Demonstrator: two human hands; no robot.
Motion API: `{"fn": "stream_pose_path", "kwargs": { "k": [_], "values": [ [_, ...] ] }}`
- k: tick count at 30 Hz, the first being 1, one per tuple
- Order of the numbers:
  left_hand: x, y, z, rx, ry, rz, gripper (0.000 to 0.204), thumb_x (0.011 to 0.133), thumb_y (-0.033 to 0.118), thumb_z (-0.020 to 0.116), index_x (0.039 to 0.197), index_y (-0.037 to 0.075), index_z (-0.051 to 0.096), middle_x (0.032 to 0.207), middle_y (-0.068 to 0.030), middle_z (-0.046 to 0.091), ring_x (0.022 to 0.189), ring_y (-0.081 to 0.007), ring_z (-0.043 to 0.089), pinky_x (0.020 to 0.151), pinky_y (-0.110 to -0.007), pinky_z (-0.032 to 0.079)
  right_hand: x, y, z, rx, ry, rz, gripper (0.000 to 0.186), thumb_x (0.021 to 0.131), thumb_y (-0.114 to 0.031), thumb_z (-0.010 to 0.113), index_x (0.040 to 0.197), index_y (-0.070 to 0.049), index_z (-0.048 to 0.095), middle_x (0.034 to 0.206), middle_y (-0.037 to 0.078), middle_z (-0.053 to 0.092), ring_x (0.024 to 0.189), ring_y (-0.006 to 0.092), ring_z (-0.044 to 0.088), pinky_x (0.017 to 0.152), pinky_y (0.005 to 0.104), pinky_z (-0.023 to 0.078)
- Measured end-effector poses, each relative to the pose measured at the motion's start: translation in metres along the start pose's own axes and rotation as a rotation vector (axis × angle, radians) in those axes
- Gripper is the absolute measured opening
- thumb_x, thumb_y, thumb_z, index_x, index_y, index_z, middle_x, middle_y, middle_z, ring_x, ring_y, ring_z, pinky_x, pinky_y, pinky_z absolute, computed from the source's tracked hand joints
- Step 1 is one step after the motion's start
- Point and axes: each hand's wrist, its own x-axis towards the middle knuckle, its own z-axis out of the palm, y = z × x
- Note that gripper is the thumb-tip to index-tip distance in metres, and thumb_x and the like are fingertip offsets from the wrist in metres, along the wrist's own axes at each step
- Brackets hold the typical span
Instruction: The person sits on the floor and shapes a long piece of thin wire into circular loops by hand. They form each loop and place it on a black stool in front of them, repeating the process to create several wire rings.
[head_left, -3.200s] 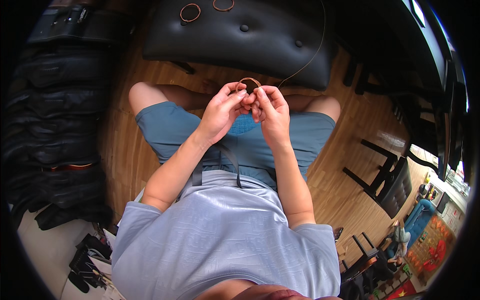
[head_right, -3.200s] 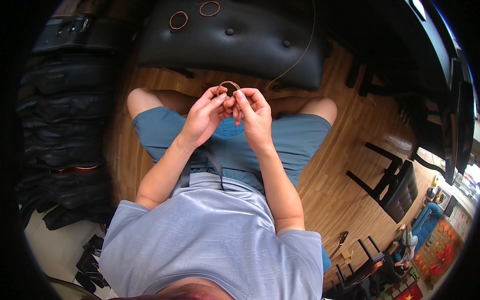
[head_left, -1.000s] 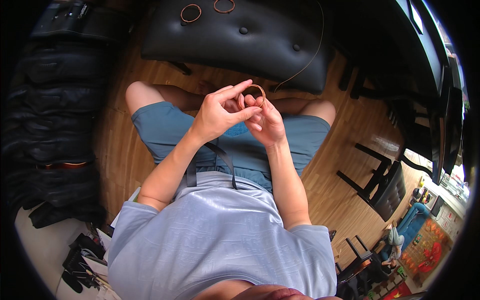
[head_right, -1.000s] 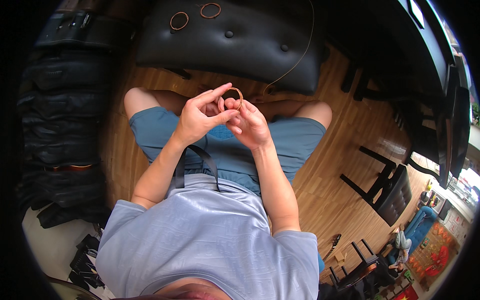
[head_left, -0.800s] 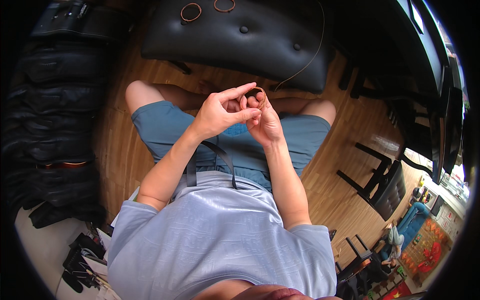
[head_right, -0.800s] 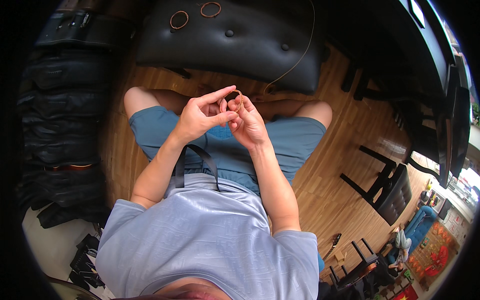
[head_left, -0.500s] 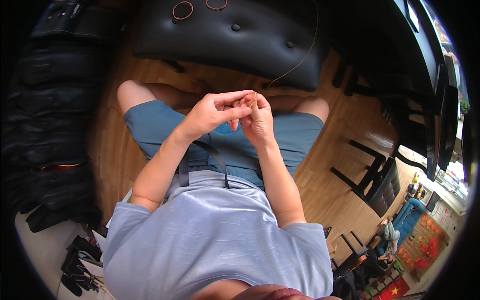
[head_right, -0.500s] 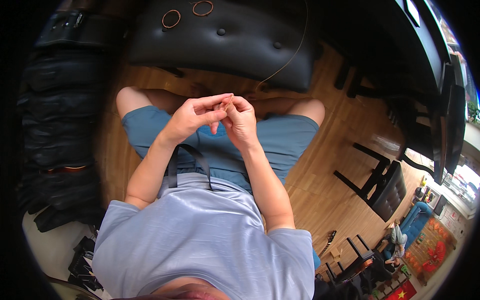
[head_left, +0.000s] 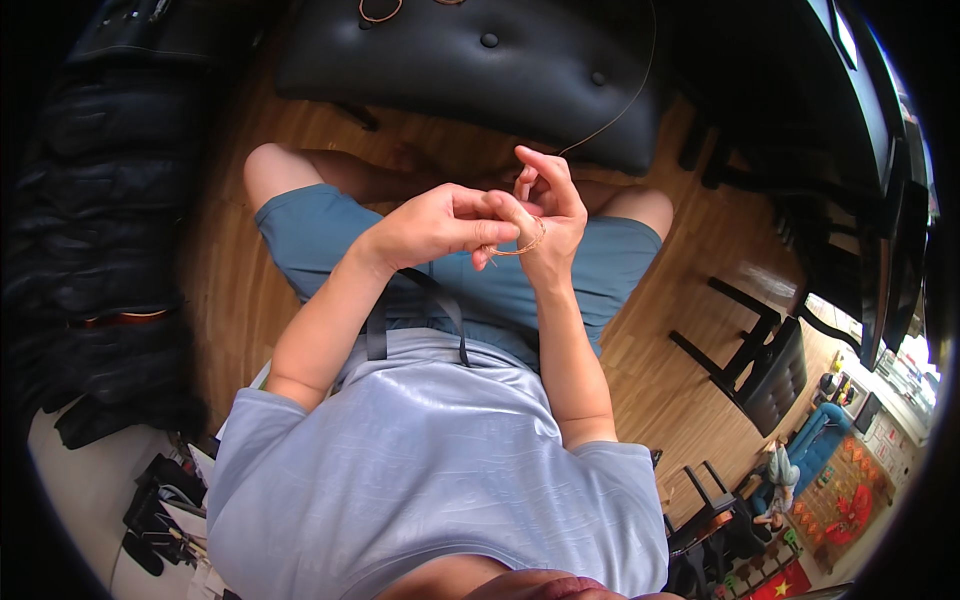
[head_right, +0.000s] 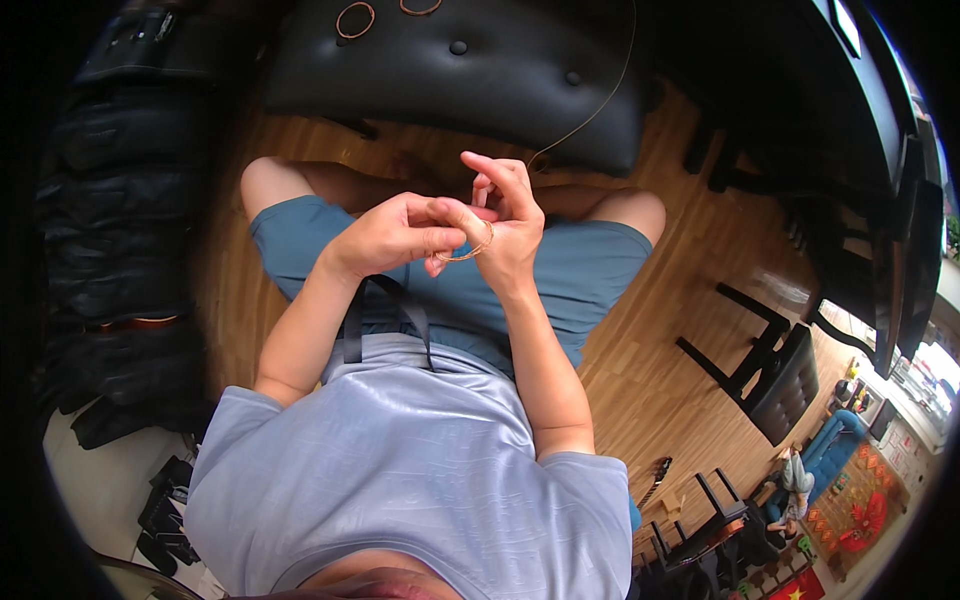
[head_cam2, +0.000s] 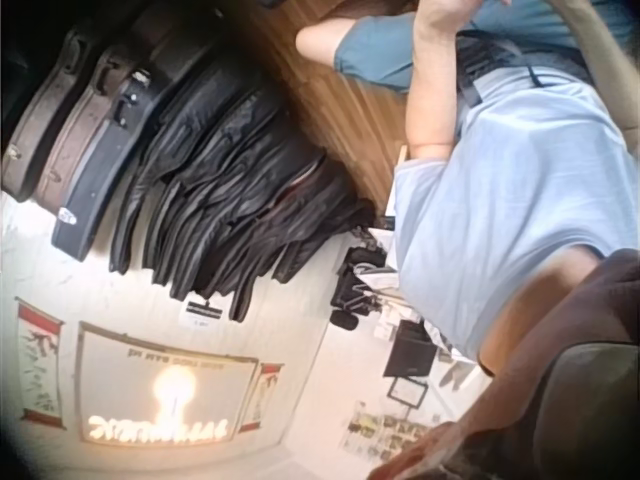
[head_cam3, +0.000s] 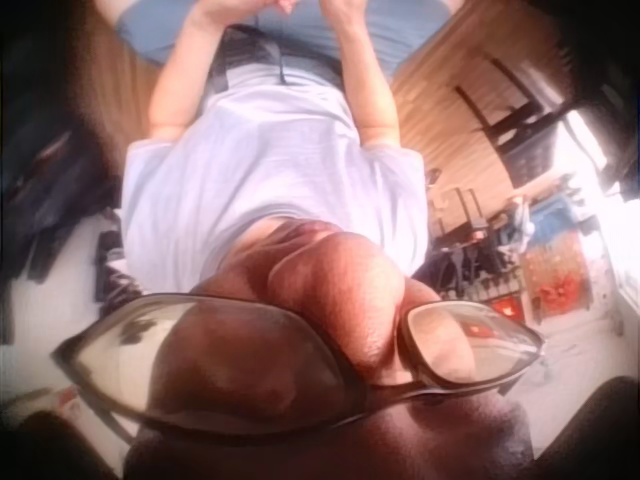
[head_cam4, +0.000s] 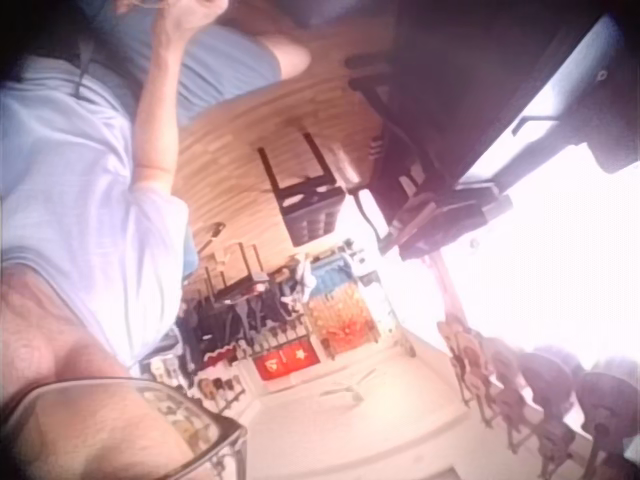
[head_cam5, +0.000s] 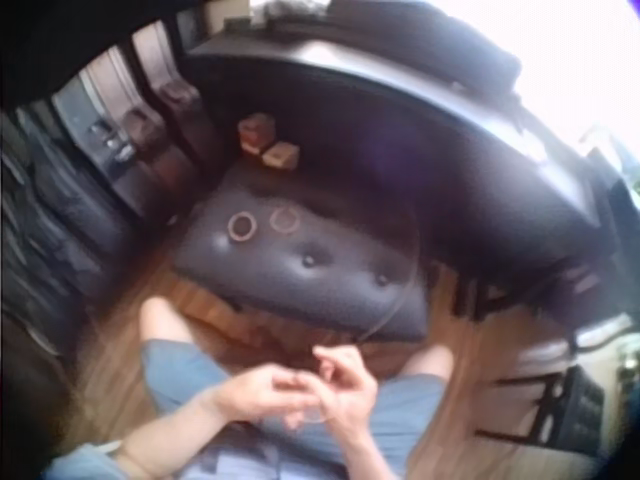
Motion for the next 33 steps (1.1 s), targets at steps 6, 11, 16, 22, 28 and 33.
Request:
{"fn": "stream_pose_path", "kwargs": {
  "k": [6,11,16,22,28,33],
  "values": [
    [0.003,-0.007,-0.01,-0.545,0.039,0.097,0.035,0.101,0.015,0.061,0.133,0.001,0.056,0.103,-0.0042,0.065,0.077,-0.0055,0.064,0.07,-0.022,0.054,0.002,-0.001,-0.005,0.158,-0.048,0.036,0.038,0.082,0.006,0.077,0.118,0.002,0.068,0.117,0.007,0.058,0.096,0.0129,0.061,0.083,0.025,0.054],
    [0.003,-0.016,-0.023,-0.651,0.113,0.134,0.04,0.101,0.012,0.061,0.138,0.002,0.049,0.104,-0.0045,0.065,0.079,-0.0071,0.065,0.073,-0.02,0.058,0.003,-0.005,-0.015,0.126,-0.141,0.012,0.041,0.082,0.005,0.076,0.122,0.003,0.066,0.13,0.014,0.058,0.105,0.018,0.064,0.087,0.0292,0.057],
    [0.0,-0.011,-0.019,-0.575,0.149,0.048,0.038,0.101,0.013,0.062,0.136,0.004,0.051,0.106,-0.0041,0.066,0.079,-0.0065,0.065,0.071,-0.02,0.057,0.008,-0.014,-0.01,0.01,-0.153,-0.01,0.025,0.084,0.003,0.076,0.109,0.001,0.073,0.127,0.012,0.06,0.097,0.0155,0.065,0.083,0.027,0.056],
    [0.002,-0.01,-0.012,-0.386,0.244,0.044,0.031,0.101,0.027,0.062,0.124,0.006,0.061,0.103,-0.0013,0.066,0.081,-0.0091,0.061,0.075,-0.024,0.052,0.006,-0.004,-0.014,-0.003,-0.023,0.09,0.008,0.087,-0.001,0.075,0.095,0.001,0.076,0.097,0.006,0.067,0.079,0.0098,0.063,0.062,0.0214,0.052],
    [-0.001,-0.009,-0.016,-0.394,0.139,0.021,0.029,0.103,0.036,0.059,0.103,0.009,0.067,0.096,-0.0007,0.063,0.084,-0.0108,0.056,0.075,-0.026,0.046,0.009,-0.008,-0.014,-0.019,-0.024,0.122,0.007,0.088,-0.003,0.075,0.094,0.0,0.076,0.09,0.005,0.067,0.07,0.008,0.059,0.055,0.021,0.047],
    [0.001,-0.019,-0.025,-0.518,-0.033,0.026,0.016,0.099,0.026,0.064,0.102,0.01,0.067,0.091,0.0006,0.061,0.081,-0.0101,0.054,0.077,-0.027,0.046,0.009,-0.009,-0.015,0.026,-0.087,0.148,0.008,0.088,-0.004,0.075,0.095,0.001,0.076,0.088,0.004,0.066,0.068,0.0074,0.058,0.055,0.0211,0.044]
  ]
}}
